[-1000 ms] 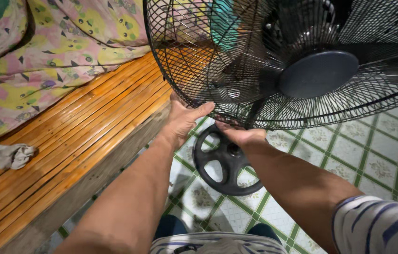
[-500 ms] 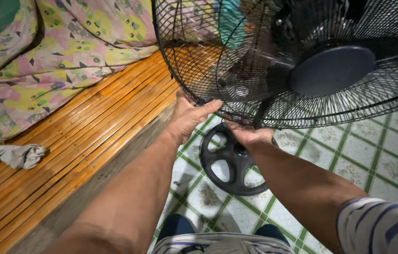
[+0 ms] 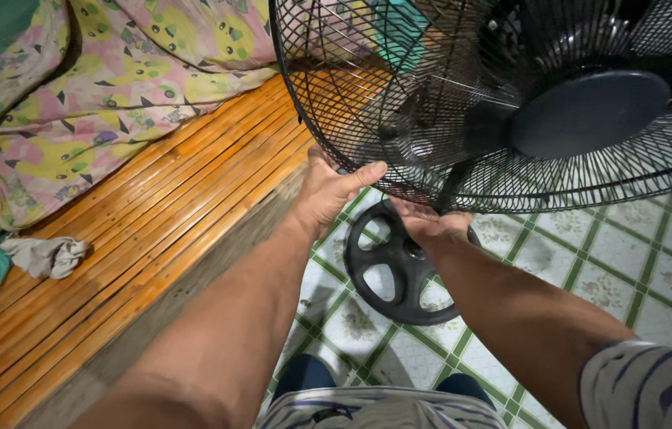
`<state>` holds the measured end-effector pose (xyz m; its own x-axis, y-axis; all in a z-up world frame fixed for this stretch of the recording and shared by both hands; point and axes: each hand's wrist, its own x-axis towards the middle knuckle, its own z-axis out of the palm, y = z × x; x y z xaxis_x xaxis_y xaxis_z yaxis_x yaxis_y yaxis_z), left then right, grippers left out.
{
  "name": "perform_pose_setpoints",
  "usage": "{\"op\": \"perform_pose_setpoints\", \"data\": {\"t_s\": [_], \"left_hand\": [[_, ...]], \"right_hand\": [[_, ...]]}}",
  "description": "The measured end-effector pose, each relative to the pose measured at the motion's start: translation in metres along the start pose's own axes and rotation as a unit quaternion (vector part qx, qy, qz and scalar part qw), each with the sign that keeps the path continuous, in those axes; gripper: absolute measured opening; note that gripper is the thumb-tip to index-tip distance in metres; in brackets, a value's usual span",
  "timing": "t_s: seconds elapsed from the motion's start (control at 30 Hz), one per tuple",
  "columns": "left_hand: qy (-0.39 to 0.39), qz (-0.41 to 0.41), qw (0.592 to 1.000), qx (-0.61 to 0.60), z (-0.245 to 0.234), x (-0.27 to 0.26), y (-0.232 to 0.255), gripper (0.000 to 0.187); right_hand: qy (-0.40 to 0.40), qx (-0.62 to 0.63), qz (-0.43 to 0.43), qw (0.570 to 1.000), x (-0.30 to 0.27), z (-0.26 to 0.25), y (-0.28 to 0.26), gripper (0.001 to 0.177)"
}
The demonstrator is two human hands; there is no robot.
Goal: The person reassembles a standing fan by attaching the front grille and then wipes the fan's motor housing and power cord with a cloth. The task involves handling the fan grille and wiping surfaces with a cloth.
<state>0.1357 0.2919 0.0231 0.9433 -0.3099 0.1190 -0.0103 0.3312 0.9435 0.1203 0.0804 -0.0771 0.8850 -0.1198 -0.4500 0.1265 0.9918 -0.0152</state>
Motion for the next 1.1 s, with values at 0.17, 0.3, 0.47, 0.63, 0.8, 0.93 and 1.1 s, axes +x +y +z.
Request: {"op": "perform_pose_setpoints", "data": {"t_s": [0.17, 0.3, 0.47, 0.63, 0.8, 0.93, 1.1], "left_hand": [[0.001, -0.002, 1.000, 0.006, 0.000, 0.000, -0.002, 0.090], [-0.052, -0.007, 0.999, -0.014, -0.003, -0.002, -0.004, 0.092], [-0.029, -0.043, 0.998, 0.025, -0.009, -0.004, 0.002, 0.101], [-0.017, -0.048, 0.997, 0.062, -0.005, -0.008, 0.015, 0.107], [0.018, -0.074, 0.992, 0.102, 0.000, -0.012, 0.037, 0.103], [0.038, -0.111, 0.988, 0.101, 0.000, -0.019, 0.053, 0.096], [0.015, -0.103, 0.991, 0.088, 0.001, -0.026, 0.074, 0.078]], "right_hand": [[-0.022, 0.007, 0.006, 1.000, -0.009, 0.005, 0.004, 0.076], [-0.023, 0.020, 0.015, 0.999, -0.012, 0.008, 0.009, 0.075], [0.021, 0.065, 0.087, 0.994, -0.026, 0.017, 0.004, 0.079], [0.089, 0.060, 0.078, 0.991, -0.031, 0.022, -0.014, 0.081], [0.143, 0.046, 0.086, 0.985, -0.042, 0.032, -0.029, 0.080], [0.182, -0.008, 0.014, 0.983, -0.072, 0.056, -0.019, 0.085], [0.288, -0.040, -0.087, 0.953, -0.109, 0.098, 0.005, 0.084]]}}
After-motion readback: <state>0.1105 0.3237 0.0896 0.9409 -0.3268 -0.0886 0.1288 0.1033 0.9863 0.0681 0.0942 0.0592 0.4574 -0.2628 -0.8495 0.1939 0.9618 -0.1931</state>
